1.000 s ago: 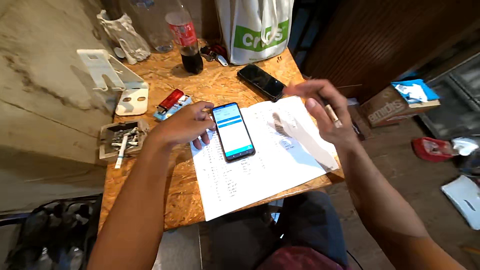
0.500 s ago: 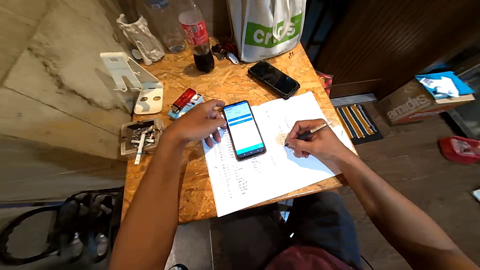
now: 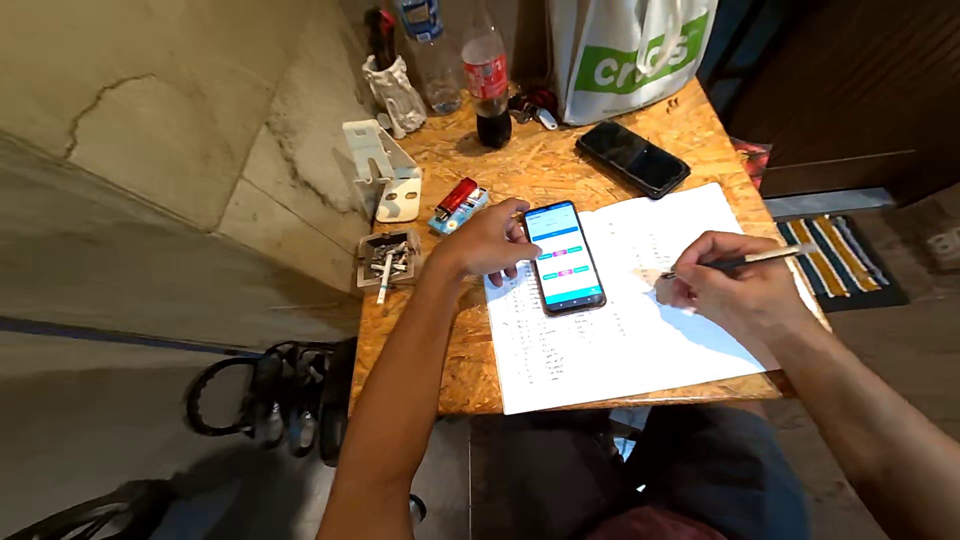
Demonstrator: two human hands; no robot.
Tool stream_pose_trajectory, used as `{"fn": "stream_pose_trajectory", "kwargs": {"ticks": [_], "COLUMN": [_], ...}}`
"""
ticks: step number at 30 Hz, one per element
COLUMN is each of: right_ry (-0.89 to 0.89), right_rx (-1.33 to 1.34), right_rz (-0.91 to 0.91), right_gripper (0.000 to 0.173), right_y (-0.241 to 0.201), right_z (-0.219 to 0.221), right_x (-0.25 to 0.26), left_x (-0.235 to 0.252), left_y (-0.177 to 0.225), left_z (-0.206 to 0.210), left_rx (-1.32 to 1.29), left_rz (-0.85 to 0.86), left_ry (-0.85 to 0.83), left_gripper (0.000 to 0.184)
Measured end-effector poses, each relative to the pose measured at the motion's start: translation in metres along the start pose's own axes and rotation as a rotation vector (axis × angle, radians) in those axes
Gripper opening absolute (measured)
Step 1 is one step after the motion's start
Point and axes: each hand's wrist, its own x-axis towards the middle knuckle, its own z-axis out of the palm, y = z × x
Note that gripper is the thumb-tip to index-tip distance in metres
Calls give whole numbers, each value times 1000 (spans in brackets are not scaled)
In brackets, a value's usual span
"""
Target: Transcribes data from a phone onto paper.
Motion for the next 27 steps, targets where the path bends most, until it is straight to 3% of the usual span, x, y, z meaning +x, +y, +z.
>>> {"fn": "stream_pose_trajectory", "kwargs": {"ticks": [5, 8, 13, 17, 20, 23, 27], "right_ry": [42, -32, -128, -49, -31, -125, -288], "right_rx": [39, 28, -19, 24, -17, -114, -414], "right_rz": [-187, -173, -113, -82, -56, -61, -119], "right_gripper": [14, 14, 13, 13, 27, 34, 25], "right_y": [-2, -4, -4, -2, -12, -25, -35], "right_z": [-10, -11, -10, -3, 4, 14, 37], "right_x": [8, 6, 6, 9, 10, 17, 34], "left_x": [2, 4, 6, 8, 9, 6, 5], "left_y": [5, 7, 6, 6, 4, 8, 9], "left_z": [13, 19, 21, 20, 19, 18, 18], "left_rx": [177, 342, 407, 384, 333, 317, 301], "left_rz": [8, 33, 79, 31, 8, -22, -25], "left_ry": [96, 152, 162, 147, 153, 146, 145], "left_gripper": [92, 101, 122, 110, 99, 98, 97]}}
